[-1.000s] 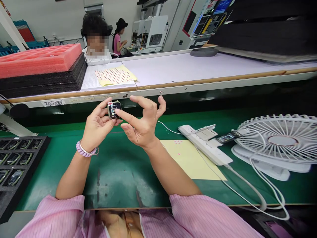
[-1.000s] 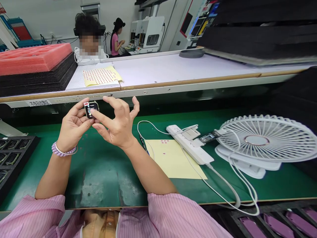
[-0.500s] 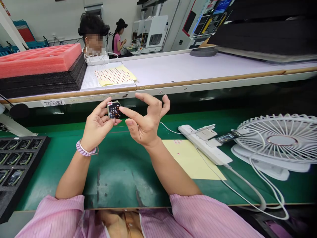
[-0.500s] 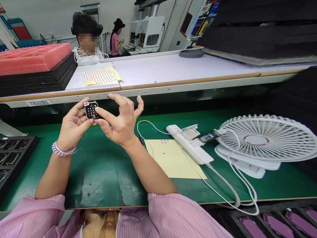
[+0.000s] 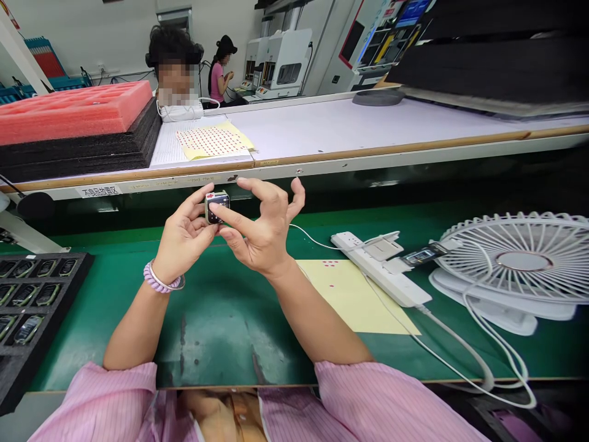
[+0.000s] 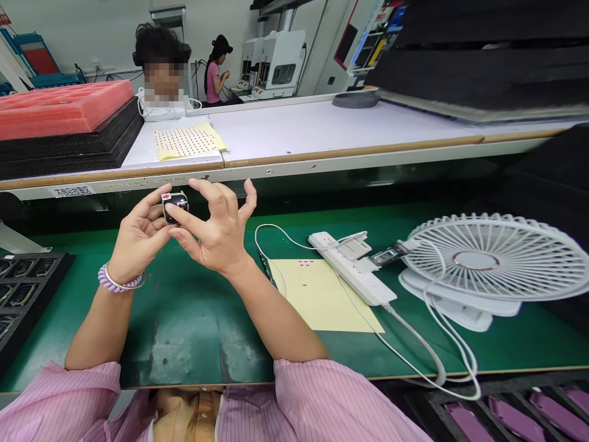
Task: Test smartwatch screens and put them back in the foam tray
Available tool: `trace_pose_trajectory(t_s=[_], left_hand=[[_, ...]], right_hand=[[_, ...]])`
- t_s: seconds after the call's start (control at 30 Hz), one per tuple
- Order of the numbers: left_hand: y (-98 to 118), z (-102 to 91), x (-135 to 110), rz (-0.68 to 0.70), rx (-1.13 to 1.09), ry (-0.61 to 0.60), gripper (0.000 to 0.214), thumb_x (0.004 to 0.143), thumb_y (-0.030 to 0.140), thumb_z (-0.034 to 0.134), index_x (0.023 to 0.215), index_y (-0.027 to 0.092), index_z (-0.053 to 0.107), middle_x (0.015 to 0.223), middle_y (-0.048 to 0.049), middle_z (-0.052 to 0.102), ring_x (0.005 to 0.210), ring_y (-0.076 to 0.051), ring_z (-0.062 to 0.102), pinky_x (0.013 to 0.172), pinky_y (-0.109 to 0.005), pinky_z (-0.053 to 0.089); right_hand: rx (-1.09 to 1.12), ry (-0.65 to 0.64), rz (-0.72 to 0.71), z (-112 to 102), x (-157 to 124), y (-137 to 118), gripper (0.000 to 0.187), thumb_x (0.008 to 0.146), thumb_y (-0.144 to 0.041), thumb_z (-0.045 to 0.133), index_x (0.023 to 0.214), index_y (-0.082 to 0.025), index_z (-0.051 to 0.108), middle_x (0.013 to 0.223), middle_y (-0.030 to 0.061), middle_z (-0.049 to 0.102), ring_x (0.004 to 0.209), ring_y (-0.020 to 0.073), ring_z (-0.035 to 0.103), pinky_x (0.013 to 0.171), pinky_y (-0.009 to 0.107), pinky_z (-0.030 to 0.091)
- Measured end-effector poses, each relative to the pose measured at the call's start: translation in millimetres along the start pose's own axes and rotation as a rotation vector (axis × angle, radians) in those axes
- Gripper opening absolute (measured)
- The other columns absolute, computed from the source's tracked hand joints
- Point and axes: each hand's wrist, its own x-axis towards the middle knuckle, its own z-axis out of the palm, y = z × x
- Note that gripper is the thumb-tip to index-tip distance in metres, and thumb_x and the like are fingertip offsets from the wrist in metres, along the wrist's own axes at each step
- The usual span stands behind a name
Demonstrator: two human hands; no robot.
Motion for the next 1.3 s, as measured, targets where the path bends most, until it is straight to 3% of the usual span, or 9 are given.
trace_pose_trajectory(t_s=[0.17, 0.33, 0.47, 0.63, 0.77, 1.1, 1.3], left_hand=[[0.2, 0.6, -0.9, 0.005, -0.011, 0.018, 0.069, 0.089, 0.031, 0.081, 0.150, 0.018, 0.052, 0.126, -0.0118, 0.075, 0.098, -0.017, 0.078, 0.093, -0.025, 0.066], [-0.9, -0.3, -0.7, 0.015, -0.001, 0.016, 0.069, 0.089, 0.030, 0.080, 0.151, 0.018, 0.051, 0.126, -0.0119, 0.075, 0.099, -0.017, 0.078, 0.092, -0.025, 0.066], [-1.1, -0.8, -0.6, 0.013, 0.008, 0.019, 0.069, 0.089, 0.032, 0.080, 0.150, 0.018, 0.052, 0.127, -0.0122, 0.075, 0.099, -0.017, 0.078, 0.092, -0.026, 0.066], [-2.6, -0.4, -0.8, 0.024, -0.007, -0.005, 0.069, 0.090, 0.036, 0.081, 0.151, 0.019, 0.052, 0.127, -0.0122, 0.074, 0.098, -0.017, 0.078, 0.093, -0.026, 0.066], [-1.7, 0.1, -1.0, 0.020, 0.005, -0.004, 0.070, 0.089, 0.039, 0.083, 0.149, 0.020, 0.054, 0.123, -0.0113, 0.075, 0.101, -0.019, 0.078, 0.093, -0.027, 0.066], [1.4, 0.8, -0.9, 0.029, -0.015, 0.020, 0.066, 0.089, 0.026, 0.080, 0.148, 0.018, 0.054, 0.123, -0.0111, 0.076, 0.099, -0.017, 0.078, 0.091, -0.024, 0.066], [1.6, -0.6, -1.6, 0.011, 0.004, 0.003, 0.070, 0.090, 0.036, 0.081, 0.152, 0.019, 0.052, 0.127, -0.0124, 0.074, 0.100, -0.018, 0.078, 0.093, -0.027, 0.066]], right_hand=[[-0.002, 0.037, -0.028, -2.7, -1.3, 0.8, 0.043, 0.096, -0.071, 0.056, 0.103, -0.039, 0.084, 0.133, 0.0038, 0.064, 0.123, 0.0297, 0.055, 0.124, 0.065, 0.007], [0.050, 0.149, -0.098, -0.7, -3.1, 5.1, 0.044, 0.097, -0.070, 0.052, 0.104, -0.039, 0.083, 0.133, 0.0037, 0.063, 0.120, 0.0286, 0.056, 0.124, 0.065, 0.009], [-0.002, 0.107, -0.042, 2.2, -2.9, 7.0, 0.041, 0.096, -0.068, 0.055, 0.103, -0.039, 0.083, 0.135, 0.0035, 0.063, 0.122, 0.0293, 0.055, 0.124, 0.064, 0.010], [0.019, 0.178, -0.084, 3.0, -1.7, 7.5, 0.039, 0.100, -0.063, 0.053, 0.110, -0.040, 0.083, 0.139, 0.0033, 0.061, 0.123, 0.0281, 0.055, 0.123, 0.062, 0.014], [-0.005, 0.124, -0.058, 2.7, -1.7, 6.9, 0.039, 0.098, -0.065, 0.056, 0.110, -0.040, 0.082, 0.137, 0.0034, 0.062, 0.124, 0.0291, 0.055, 0.123, 0.063, 0.012], [0.054, 0.196, -0.123, 0.8, -1.7, 6.8, 0.041, 0.097, -0.068, 0.053, 0.108, -0.042, 0.082, 0.134, 0.0027, 0.063, 0.121, 0.0286, 0.056, 0.123, 0.065, 0.012], [0.022, 0.172, -0.060, 3.0, -3.1, 10.6, 0.040, 0.097, -0.067, 0.054, 0.109, -0.041, 0.083, 0.135, 0.0031, 0.063, 0.123, 0.0301, 0.055, 0.124, 0.065, 0.009]])
